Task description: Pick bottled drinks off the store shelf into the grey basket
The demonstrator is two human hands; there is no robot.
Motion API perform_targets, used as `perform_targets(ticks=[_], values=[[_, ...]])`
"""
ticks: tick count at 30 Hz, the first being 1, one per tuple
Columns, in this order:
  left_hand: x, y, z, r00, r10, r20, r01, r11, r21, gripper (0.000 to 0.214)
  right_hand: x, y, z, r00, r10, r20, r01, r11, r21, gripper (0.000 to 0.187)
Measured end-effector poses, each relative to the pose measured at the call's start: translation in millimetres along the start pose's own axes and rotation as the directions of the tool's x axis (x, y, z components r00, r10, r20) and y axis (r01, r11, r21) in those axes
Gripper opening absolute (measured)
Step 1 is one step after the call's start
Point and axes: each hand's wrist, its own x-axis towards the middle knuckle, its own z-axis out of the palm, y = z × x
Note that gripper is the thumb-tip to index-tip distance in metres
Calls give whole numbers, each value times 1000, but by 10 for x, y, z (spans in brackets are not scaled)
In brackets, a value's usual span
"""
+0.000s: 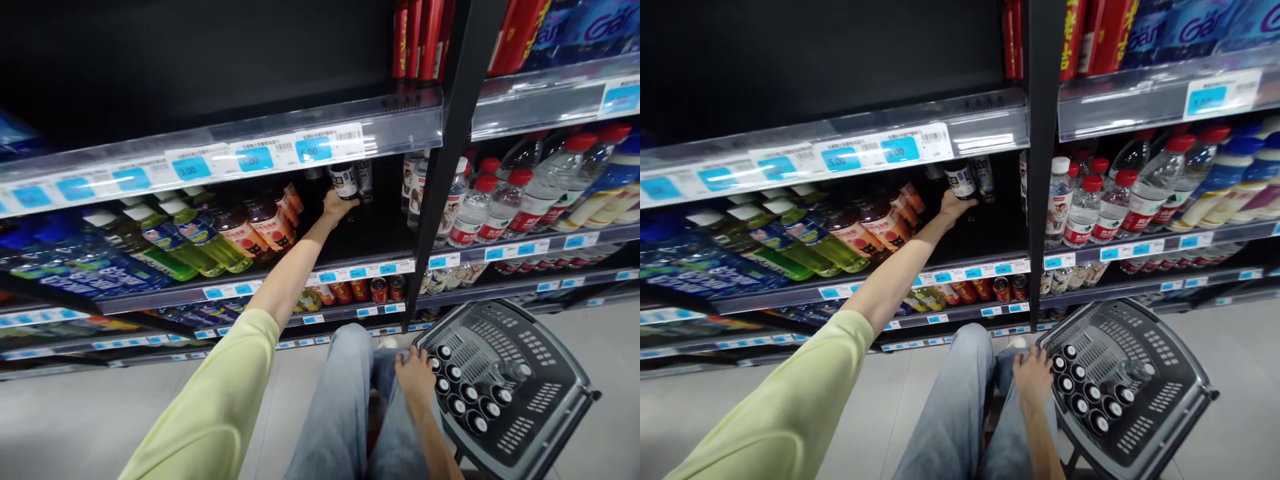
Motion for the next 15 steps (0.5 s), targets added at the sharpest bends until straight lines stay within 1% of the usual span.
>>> perform_targets(ticks=[2,4,7,9,11,15], values=[[-44,-2,29,997,16,69,-7,992,-125,58,-9,7,16,1000,2,-10,-2,1000,0,44],[-47,-4,84,991,20,134,11,974,-227,64,-9,9,35,1000,0,-13,0,1000,-1,44],[19,0,196,979,4,202,54,959,-279,61,8,-2,53,1000,0,15,0,1000,-3,46],[88,2,279,980,-9,198,66,957,-282,56,23,-15,57,1000,1,28,-1,1000,-5,46],[159,-3,358,985,-14,171,63,956,-285,54,35,-27,55,1000,1,22,-1,1000,-6,46],[255,-8,469,990,17,138,25,955,-295,59,52,-37,35,1000,-4,6,4,1000,1,43]])
